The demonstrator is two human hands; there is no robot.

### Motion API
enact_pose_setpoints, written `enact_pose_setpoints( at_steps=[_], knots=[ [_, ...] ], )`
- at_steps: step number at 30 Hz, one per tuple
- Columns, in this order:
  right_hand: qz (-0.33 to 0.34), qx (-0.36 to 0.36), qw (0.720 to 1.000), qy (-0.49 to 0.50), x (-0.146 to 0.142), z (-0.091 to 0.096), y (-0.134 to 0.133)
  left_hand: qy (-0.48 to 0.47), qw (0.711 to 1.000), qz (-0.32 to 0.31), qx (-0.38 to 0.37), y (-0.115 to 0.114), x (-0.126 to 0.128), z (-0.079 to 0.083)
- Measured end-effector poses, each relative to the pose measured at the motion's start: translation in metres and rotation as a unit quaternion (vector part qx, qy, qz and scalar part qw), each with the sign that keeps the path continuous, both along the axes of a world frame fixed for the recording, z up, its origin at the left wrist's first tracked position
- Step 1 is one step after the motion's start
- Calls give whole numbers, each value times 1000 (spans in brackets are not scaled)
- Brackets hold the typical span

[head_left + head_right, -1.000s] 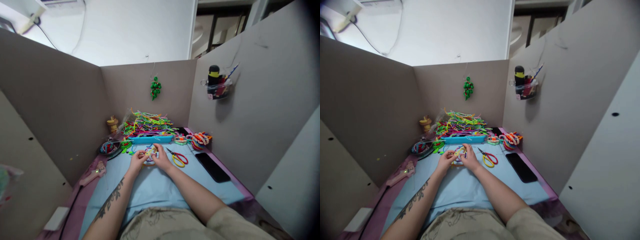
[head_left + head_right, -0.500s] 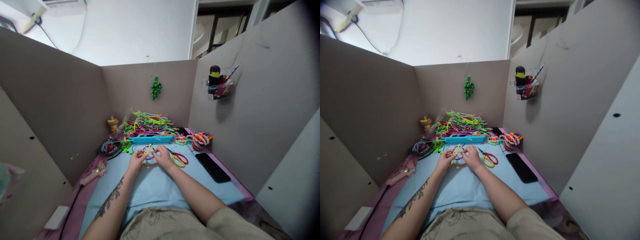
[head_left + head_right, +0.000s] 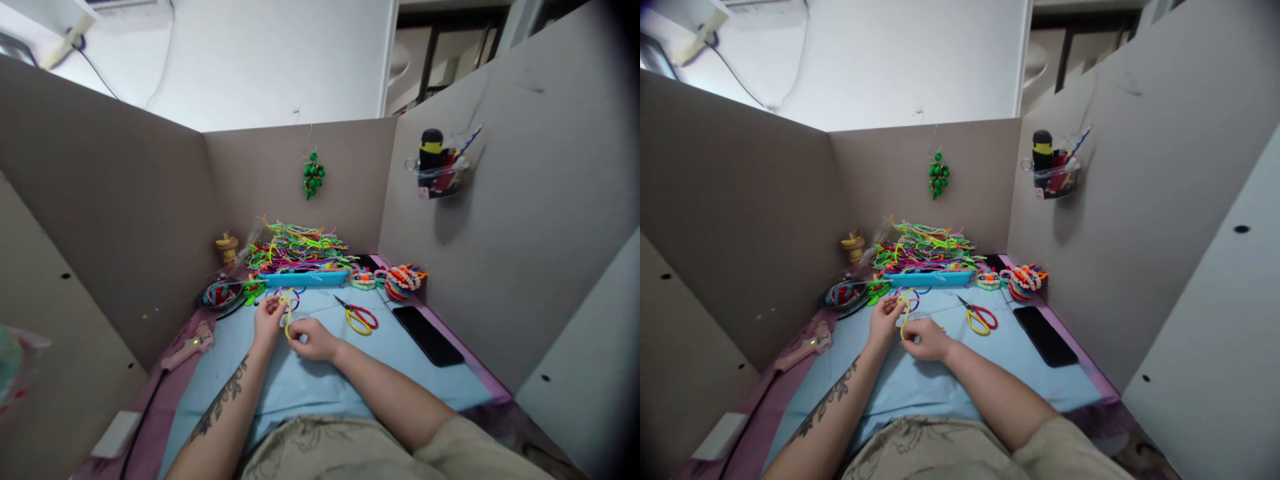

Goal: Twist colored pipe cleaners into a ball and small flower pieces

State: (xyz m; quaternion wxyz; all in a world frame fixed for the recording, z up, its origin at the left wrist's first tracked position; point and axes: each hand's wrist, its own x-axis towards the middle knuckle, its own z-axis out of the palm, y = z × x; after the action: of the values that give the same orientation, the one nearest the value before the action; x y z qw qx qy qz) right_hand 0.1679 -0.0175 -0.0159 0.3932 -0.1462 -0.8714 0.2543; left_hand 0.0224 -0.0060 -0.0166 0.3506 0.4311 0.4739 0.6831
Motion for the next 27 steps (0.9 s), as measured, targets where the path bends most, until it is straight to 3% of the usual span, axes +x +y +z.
enact_pose_setpoints(
  at_steps=[3,8,10,18,27],
  knots=[
    [-35,-50,997,54,4,-1,9,10,1000,-14,-3,1,1,-2],
    [-214,-98,961,147,7,-2,26,43,998,-46,-19,2,4,-4],
    [-246,-91,953,152,6,-3,29,50,997,-61,-16,2,6,-4],
    [-271,-77,947,153,4,-6,32,51,992,-117,-13,-3,11,-5],
    [-259,-32,953,156,6,-5,32,87,989,-120,-19,-5,11,-3]
  ],
)
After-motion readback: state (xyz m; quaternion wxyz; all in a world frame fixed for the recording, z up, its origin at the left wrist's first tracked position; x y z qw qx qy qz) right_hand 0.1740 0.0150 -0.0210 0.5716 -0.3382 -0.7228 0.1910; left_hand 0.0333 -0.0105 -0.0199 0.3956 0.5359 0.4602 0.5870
